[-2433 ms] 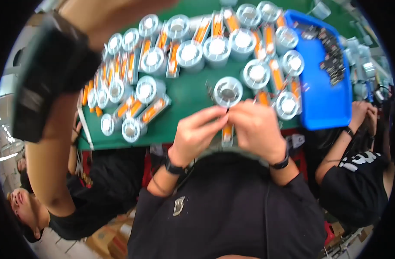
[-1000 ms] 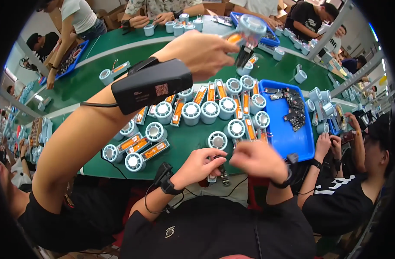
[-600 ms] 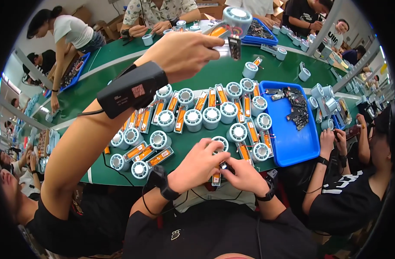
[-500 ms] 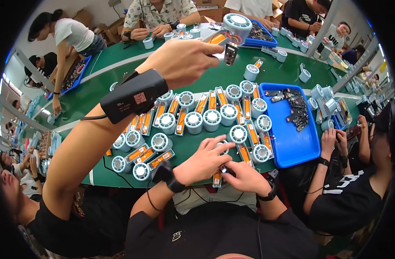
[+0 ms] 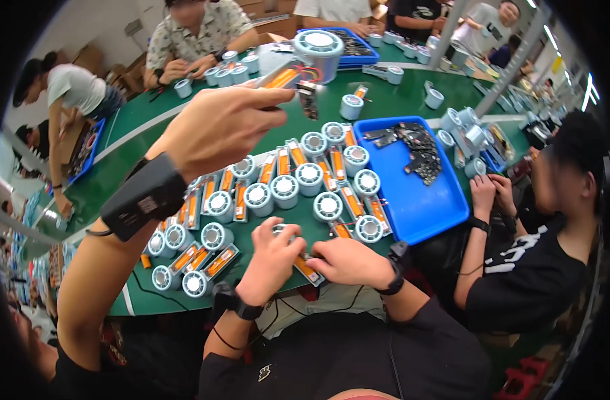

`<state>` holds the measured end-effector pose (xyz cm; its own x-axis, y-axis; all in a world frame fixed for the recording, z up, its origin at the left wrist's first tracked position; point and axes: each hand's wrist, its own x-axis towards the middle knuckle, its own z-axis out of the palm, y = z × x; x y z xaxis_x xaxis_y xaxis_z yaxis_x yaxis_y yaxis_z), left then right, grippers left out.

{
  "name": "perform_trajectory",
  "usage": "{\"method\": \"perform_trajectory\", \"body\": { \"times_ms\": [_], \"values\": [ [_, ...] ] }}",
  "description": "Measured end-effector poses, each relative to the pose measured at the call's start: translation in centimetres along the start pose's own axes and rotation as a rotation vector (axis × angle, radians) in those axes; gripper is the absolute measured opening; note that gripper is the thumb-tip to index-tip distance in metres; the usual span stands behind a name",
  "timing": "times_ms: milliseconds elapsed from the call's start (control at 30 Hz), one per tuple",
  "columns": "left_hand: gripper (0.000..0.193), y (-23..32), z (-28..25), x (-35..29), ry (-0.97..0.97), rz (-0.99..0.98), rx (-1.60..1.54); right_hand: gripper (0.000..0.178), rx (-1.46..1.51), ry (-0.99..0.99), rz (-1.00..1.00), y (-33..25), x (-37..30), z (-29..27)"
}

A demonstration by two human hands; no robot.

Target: The person assembles handheld fans by connecting battery wires to a circuit board and fitting the board into the fan housing. They then set the assembled unit on the table and repeat the process with another fan.

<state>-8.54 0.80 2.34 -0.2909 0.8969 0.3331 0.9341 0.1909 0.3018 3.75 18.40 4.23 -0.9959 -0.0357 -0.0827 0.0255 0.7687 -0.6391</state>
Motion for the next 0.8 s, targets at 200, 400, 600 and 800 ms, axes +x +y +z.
{"method": "perform_trajectory", "body": {
  "times_ms": [200, 400, 600, 800],
  "values": [
    [0.017, 0.5, 0.9, -0.9, 0.012, -0.185, -0.024, 0.017, -0.234, 0.244, 0.029, -0.3, 1.0, 2.6],
    [0.01, -0.3, 1.8, -0.5, 0.09, -0.132, -0.21, 0.02, 0.009, 0.35, 0.045, 1.3, 0.3, 4.9],
    [0.006, -0.1, 0.6, -1.7, 0.113, -0.14, -0.057, 0.026, 0.216, 0.452, -0.111, 1.5, -0.5, 6.3],
    [0.01, 0.8, -0.5, -1.1, -0.055, -0.201, 0.018, 0.026, 0.23, 0.417, -0.117, 1.3, -0.6, 6.1]
  ]
}}
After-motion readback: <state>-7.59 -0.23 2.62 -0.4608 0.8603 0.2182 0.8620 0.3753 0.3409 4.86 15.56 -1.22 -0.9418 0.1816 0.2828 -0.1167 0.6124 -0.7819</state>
